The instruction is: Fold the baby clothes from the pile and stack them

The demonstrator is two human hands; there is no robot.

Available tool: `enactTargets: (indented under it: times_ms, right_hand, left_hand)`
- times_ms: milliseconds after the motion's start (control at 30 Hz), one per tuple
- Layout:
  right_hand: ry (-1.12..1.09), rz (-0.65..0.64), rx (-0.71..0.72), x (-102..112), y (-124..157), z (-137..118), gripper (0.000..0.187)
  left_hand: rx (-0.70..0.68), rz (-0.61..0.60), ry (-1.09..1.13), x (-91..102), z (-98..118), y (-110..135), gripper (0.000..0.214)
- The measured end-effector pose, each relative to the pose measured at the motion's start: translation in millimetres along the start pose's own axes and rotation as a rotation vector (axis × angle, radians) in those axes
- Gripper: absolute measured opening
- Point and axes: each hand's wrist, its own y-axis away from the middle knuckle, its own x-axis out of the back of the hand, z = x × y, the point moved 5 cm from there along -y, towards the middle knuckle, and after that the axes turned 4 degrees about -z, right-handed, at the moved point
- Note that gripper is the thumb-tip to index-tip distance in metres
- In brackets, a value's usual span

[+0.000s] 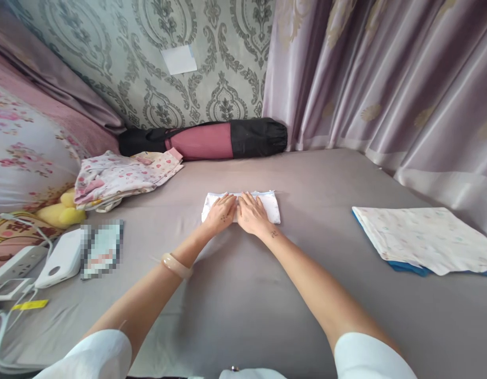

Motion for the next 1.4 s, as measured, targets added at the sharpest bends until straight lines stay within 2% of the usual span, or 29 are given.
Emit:
enactTargets:
  times_ms: [200,333,633,867,1200,1400]
  right_hand:
    - [0.02,-0.005,-0.006,-16.4,-7.9,8.8,0.058]
    - [0.031,-0.009,-0.025,-19.6,-6.8,13.3,0.059]
    - [0.082,-0.036,-0.158,-12.3,-0.5,33.6,0.064]
    - [0.094,-0.02,-0.235,-9.1,4.2,43.6,0.066]
    - [0.051,-0.004,-0.323,-4.7,16.9,77.6,0.067]
    - [0.059,0.013,-0.33,-5.7,19.1,81.5,0.067]
  left_hand:
    - [0.099,-0.008,0.183,-10.4,-8.6,-2.9,0.042]
    - [0.144,-0.008,0.271,-11.5,-16.9,-2.4,0.049]
    - [0.185,-0.043,0.08,1.3,-41.6,4.4,0.06]
    - [0.246,-0.068,0.061,9.0,-59.5,13.2,0.069]
    - [0.229,-0.091,-0.011,12.0,-72.2,23.5,0.07]
    - [0.252,-0.084,-0.053,13.4,-75.9,27.5,0.069]
